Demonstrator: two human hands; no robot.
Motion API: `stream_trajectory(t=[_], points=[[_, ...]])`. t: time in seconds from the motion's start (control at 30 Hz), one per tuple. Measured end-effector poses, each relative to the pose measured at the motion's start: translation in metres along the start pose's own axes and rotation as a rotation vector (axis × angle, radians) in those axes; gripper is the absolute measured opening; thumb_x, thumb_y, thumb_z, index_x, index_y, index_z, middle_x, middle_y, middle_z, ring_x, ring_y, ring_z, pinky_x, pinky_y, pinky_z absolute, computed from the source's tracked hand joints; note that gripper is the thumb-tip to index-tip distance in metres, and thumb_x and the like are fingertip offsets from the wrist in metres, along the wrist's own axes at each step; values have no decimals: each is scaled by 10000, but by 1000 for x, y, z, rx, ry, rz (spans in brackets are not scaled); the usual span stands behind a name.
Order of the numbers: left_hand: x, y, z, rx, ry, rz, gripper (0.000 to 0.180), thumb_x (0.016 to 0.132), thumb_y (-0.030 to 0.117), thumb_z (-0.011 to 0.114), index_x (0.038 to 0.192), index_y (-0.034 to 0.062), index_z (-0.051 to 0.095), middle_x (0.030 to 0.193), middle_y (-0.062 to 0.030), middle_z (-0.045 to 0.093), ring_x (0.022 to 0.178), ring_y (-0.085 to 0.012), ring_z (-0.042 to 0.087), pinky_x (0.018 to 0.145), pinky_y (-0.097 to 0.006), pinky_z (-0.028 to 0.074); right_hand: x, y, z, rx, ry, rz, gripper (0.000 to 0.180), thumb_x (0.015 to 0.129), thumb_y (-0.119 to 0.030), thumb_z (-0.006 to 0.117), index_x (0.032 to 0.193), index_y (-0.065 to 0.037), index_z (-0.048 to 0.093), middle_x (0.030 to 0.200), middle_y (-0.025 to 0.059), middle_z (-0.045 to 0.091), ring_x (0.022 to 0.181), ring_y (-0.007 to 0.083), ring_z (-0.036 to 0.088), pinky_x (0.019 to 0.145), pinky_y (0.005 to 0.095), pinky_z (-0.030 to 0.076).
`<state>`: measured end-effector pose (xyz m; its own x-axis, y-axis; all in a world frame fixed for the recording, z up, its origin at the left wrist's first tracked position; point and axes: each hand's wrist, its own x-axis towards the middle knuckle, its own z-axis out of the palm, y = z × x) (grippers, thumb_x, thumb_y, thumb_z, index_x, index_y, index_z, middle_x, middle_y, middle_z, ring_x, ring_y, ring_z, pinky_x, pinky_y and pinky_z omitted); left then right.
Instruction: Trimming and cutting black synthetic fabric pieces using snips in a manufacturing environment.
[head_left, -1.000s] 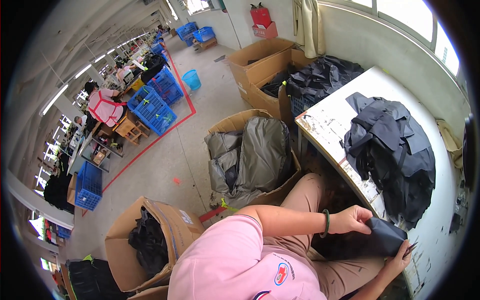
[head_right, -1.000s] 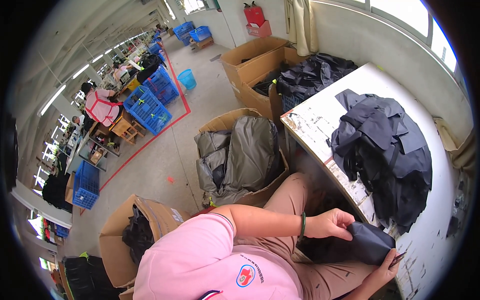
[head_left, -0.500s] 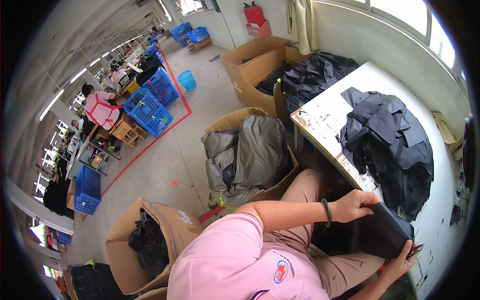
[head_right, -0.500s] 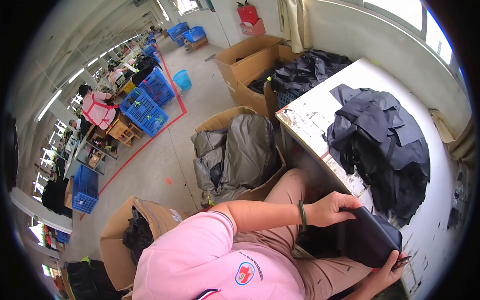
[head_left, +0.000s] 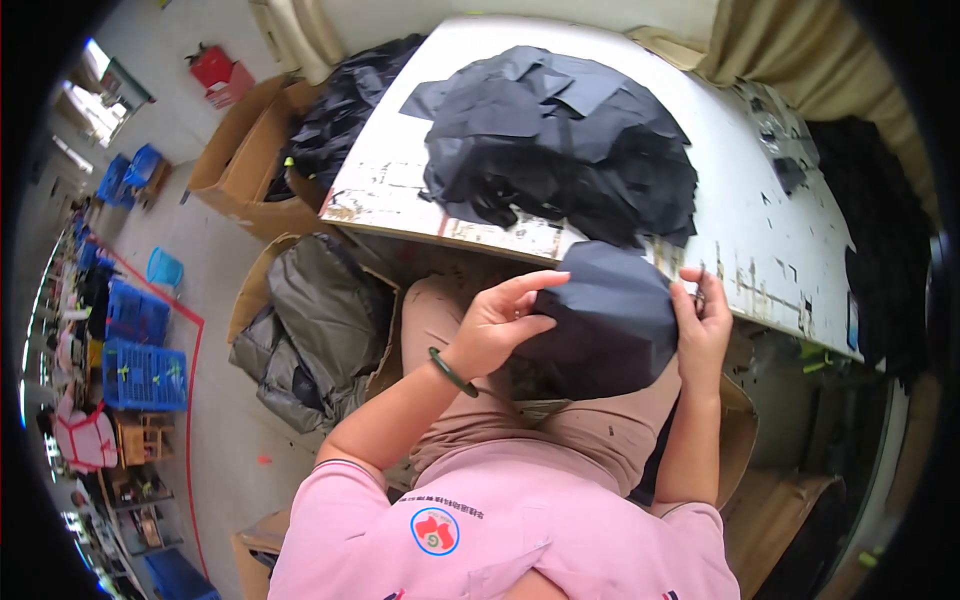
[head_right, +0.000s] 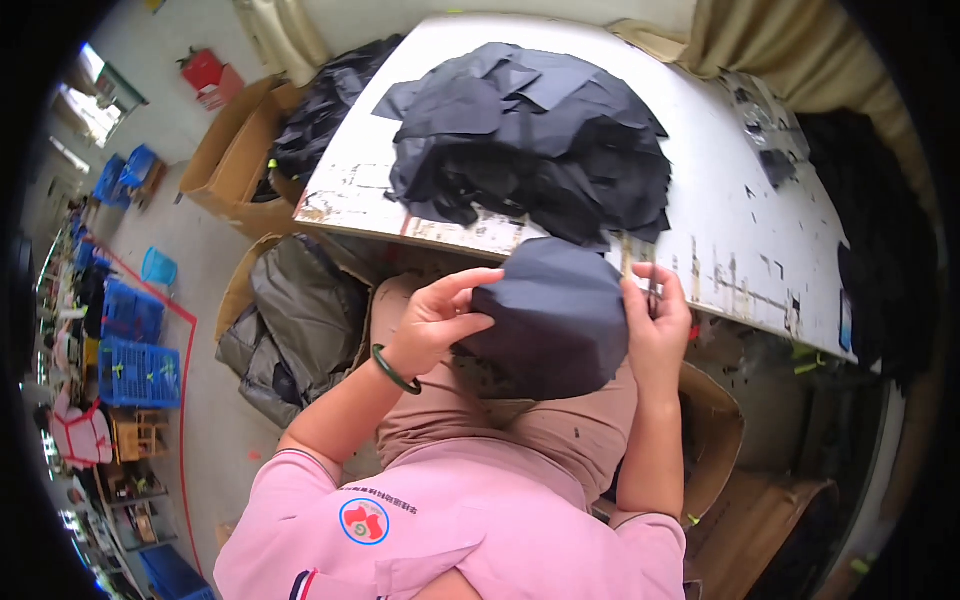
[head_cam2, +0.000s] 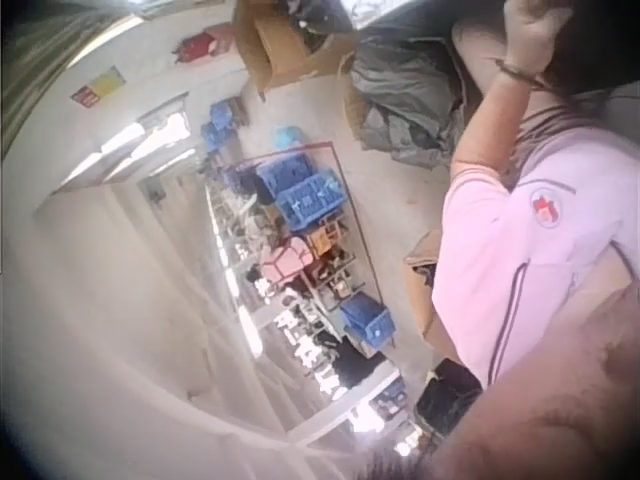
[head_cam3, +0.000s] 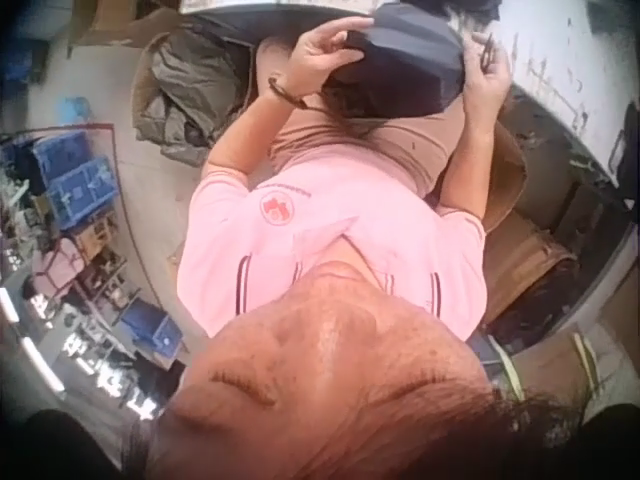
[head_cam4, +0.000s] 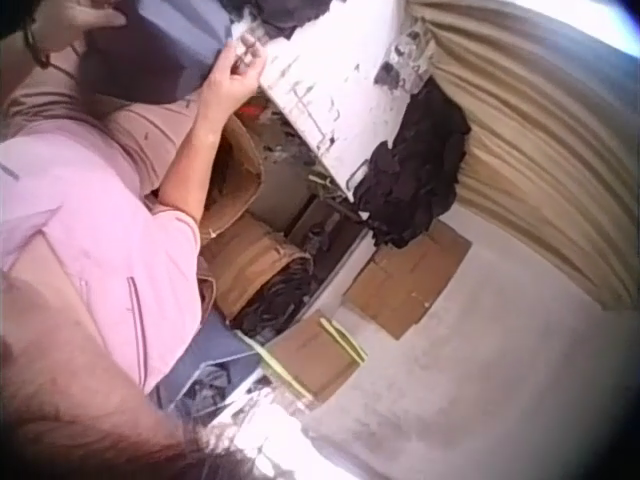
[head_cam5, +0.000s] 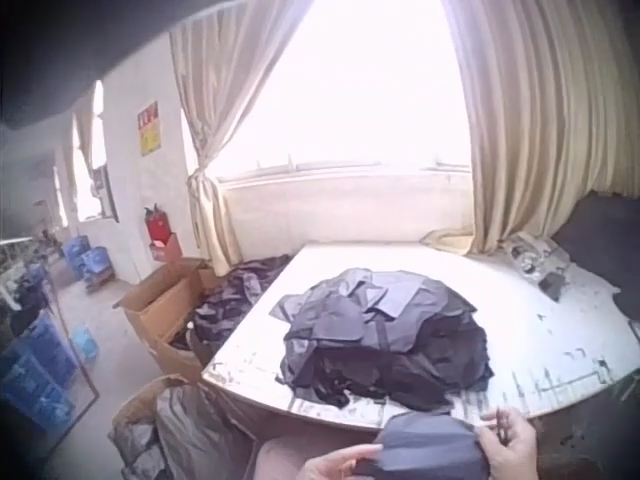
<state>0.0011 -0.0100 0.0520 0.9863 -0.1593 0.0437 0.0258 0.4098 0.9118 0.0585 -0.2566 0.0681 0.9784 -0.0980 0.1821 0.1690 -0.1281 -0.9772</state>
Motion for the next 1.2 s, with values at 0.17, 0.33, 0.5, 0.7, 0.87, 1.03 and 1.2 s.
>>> stream_trajectory(t=[0.17, 0.33, 0.5, 0.7, 0.87, 1.03, 1.2], points=[[-3, -5, -5, 148, 35, -14, 305, 802, -108, 622, 1081, 16, 624, 953, -21, 642, 849, -51, 585, 749, -186, 473, -8, -1, -9, -313, 93, -106, 150, 874, -77, 655, 1005, -24, 606, 689, -21, 538, 588, 49, 477, 553, 193, 376], [-4, -10, 1, 186, 67, -54, 240, 809, -101, 625, 1029, -4, 617, 948, -26, 644, 836, -56, 594, 737, -184, 483, -40, -50, 12, -85, -205, -154, 313, 827, -57, 705, 1124, -35, 607, 1019, 86, 670, 823, 108, 619, 643, 222, 477], [-4, -3, 17, 220, 77, 29, 208, 840, -53, 631, 1041, -2, 612, 911, -8, 639, 780, -33, 567, 674, -161, 450, -43, -28, 41, -227, -315, -355, 286, 773, -68, 736, 1030, -23, 620, 928, 112, 641, 741, 216, 619, 644, 284, 488], [-7, 3, 14, 402, -16, 182, 114, 855, -23, 622, 966, -6, 645, 1033, -74, 624, 888, -102, 583, 815, -233, 461, -40, -18, 37, -173, -373, -303, 189, 760, -68, 728, 893, -1, 611, 800, 101, 608, 681, 258, 596, 598, 319, 467], [-1, 1, 13, 427, 8, 331, 92, 892, 61, 597, 912, -7, 656, 1051, -83, 612, 892, -146, 578, 988, -345, 372, -34, -22, 30, -61, -464, -190, 162, 759, -46, 721, 853, 12, 602, 767, 91, 588, 664, 202, 557, 624, 281, 440], [-7, -11, 19, -226, 14, -170, 58, 898, 72, 597, 930, 31, 623, 960, -28, 635, 880, -97, 573, 875, -256, 435, -34, -16, 33, 80, -491, -220, 125, 754, 12, 696, 824, 1, 593, 707, 20, 519, 649, 115, 466, 589, 249, 379], [-11, -15, 21, -162, -18, -80, 153, 876, 46, 618, 1024, 13, 596, 988, -34, 624, 895, -104, 586, 817, -227, 450, -38, -19, 32, 48, -511, -121, 130, 787, -56, 696, 814, -4, 579, 687, 7, 482, 630, 84, 425, 567, 239, 355]])
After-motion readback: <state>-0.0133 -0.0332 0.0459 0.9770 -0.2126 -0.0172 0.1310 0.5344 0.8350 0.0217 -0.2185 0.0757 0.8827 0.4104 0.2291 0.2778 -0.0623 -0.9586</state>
